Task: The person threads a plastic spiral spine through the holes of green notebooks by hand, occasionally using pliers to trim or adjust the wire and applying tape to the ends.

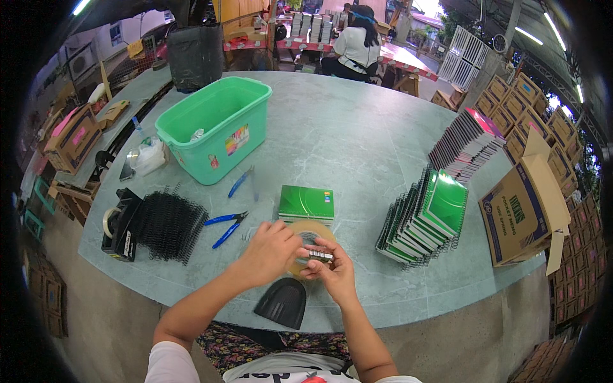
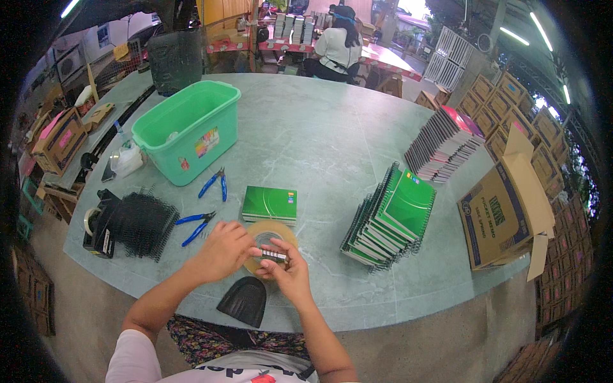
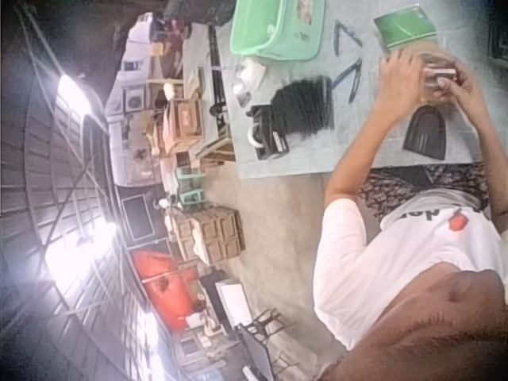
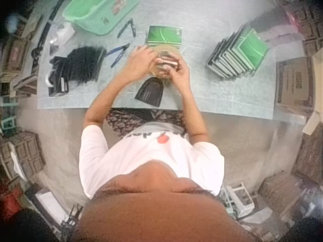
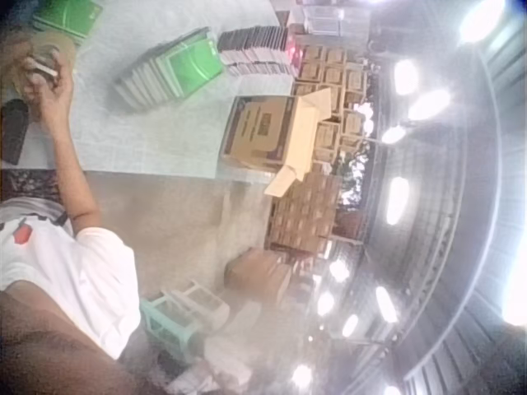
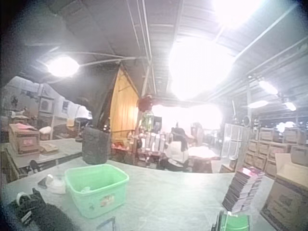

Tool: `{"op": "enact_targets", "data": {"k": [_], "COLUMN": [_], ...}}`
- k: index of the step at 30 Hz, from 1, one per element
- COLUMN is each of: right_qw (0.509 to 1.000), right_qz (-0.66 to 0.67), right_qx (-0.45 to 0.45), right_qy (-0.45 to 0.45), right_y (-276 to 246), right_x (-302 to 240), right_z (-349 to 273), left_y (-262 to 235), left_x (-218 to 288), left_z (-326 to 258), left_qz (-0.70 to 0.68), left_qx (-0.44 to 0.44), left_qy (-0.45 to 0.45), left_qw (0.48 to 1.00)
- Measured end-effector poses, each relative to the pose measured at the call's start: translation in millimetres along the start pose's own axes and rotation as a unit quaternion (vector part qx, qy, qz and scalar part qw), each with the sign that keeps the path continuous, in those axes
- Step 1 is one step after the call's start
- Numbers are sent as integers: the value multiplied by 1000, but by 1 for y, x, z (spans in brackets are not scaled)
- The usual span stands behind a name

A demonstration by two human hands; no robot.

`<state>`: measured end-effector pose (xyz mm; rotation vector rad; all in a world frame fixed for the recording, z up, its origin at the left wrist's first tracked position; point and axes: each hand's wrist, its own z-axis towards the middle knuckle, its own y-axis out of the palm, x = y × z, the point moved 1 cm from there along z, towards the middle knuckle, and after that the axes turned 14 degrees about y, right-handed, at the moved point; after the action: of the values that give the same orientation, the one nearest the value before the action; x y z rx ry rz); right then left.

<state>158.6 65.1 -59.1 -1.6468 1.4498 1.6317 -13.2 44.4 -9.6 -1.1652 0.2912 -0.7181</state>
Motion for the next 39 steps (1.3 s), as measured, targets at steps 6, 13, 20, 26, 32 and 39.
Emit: {"op": "enact_targets", "data": {"k": [6, 13, 20, 26, 32, 39], "right_qw": [998, 998, 996, 994, 944, 895], "right_qz": [-8, -2, -30, -52, -254, -348], "right_qx": [-13, 13, 76, 75, 182, 130], "right_qy": [-61, -59, -30, -62, -102, -246], "right_y": [-7, -10, -17, -25, -24, -24], "right_x": [8, 13, 23, 31, 33, 1], "right_z": [4, 1, 5, 9, 2, -9], "left_y": [3, 0, 17, 28, 25, 7], "left_x": [4, 9, 15, 23, 29, 33], "left_z": [5, 10, 22, 30, 32, 34], "left_qz": [0, -33, -92, -126, -126, -189], "left_qx": [43, 51, 32, 67, 67, 133], "left_qy": [13, 6, 50, 71, 47, 21], "left_qw": [999, 998, 994, 987, 989, 973]}}
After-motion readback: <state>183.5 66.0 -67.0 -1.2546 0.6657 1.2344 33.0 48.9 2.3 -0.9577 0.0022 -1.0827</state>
